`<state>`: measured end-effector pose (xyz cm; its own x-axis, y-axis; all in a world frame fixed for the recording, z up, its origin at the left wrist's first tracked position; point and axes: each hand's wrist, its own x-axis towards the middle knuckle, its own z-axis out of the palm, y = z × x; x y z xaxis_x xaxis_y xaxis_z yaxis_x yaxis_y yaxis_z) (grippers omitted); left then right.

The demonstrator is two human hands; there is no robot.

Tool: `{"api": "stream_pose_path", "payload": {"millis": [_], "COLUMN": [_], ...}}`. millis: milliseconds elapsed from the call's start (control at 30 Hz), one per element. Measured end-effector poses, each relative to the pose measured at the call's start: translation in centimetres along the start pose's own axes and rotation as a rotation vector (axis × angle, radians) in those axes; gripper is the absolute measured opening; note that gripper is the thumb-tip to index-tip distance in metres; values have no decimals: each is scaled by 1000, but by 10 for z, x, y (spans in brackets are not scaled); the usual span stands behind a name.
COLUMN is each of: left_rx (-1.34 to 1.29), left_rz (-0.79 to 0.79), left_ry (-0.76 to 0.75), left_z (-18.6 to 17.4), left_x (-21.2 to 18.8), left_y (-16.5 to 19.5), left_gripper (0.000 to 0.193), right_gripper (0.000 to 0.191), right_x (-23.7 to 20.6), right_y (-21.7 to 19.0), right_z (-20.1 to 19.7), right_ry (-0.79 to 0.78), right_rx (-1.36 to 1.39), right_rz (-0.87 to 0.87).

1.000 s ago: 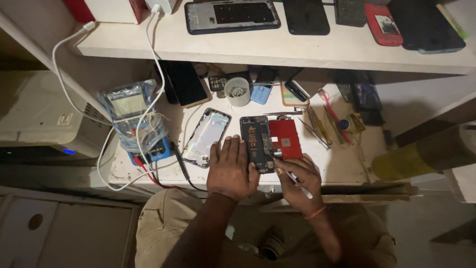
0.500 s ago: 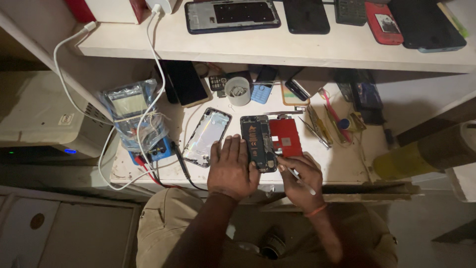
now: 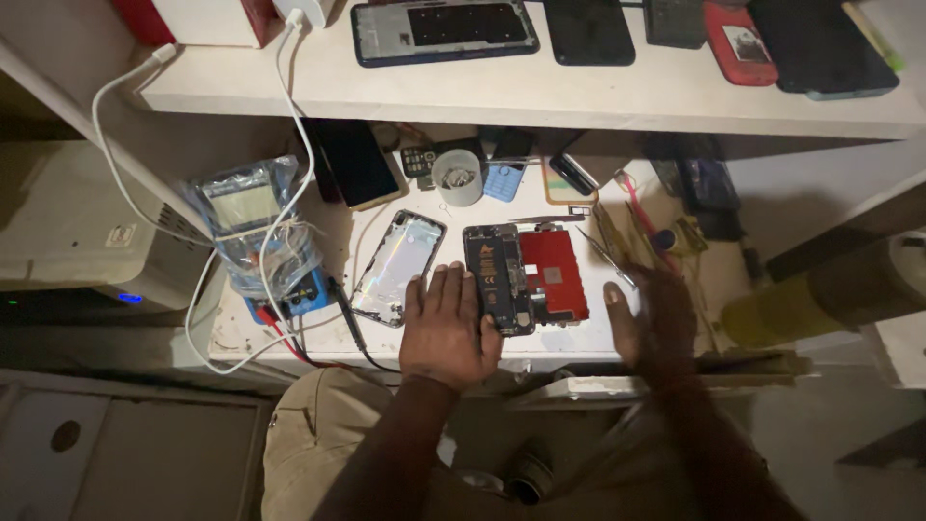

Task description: The person pries open a smartphone at a cluttered repair workbench, using a small prying tool to separate the display from the body. They then work on the exposed internal board next to a red replacement part, manipulating components with the tool while steadying the phone with the other hand.

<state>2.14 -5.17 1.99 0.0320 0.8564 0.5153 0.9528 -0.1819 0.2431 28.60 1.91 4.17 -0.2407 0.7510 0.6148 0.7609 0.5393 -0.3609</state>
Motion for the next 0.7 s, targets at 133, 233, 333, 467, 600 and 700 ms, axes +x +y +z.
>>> {"api": "stream_pose_path", "payload": {"millis": [133,233,333,467,600,700], "left_rx": [12,109,74,35,33,32], "left_rz": [-2,9,-24,-37,-31,-28], "left_ry": [12,-71,-75,-68,-55,-57], "left_z": [2,4,2,0,0,0], "left_x": [-1,3,1,1,2,2], "left_y": [-1,-3,-1,0,1,0], "left_gripper": [63,66,66,67,66,65], "right_gripper": [34,35,35,29,30,34], "right_x": [-2,-7,-4,-6,-8,-8], "right_y": [12,7,6,6,11,17], "right_z": [2,5,2,2,9,13], "right_ry": [1,0,-27,5,13,-47], "right_rx": [22,218,58,149,100,-3], "right_rz": [-34,8,-64,-28,-19,29]}}
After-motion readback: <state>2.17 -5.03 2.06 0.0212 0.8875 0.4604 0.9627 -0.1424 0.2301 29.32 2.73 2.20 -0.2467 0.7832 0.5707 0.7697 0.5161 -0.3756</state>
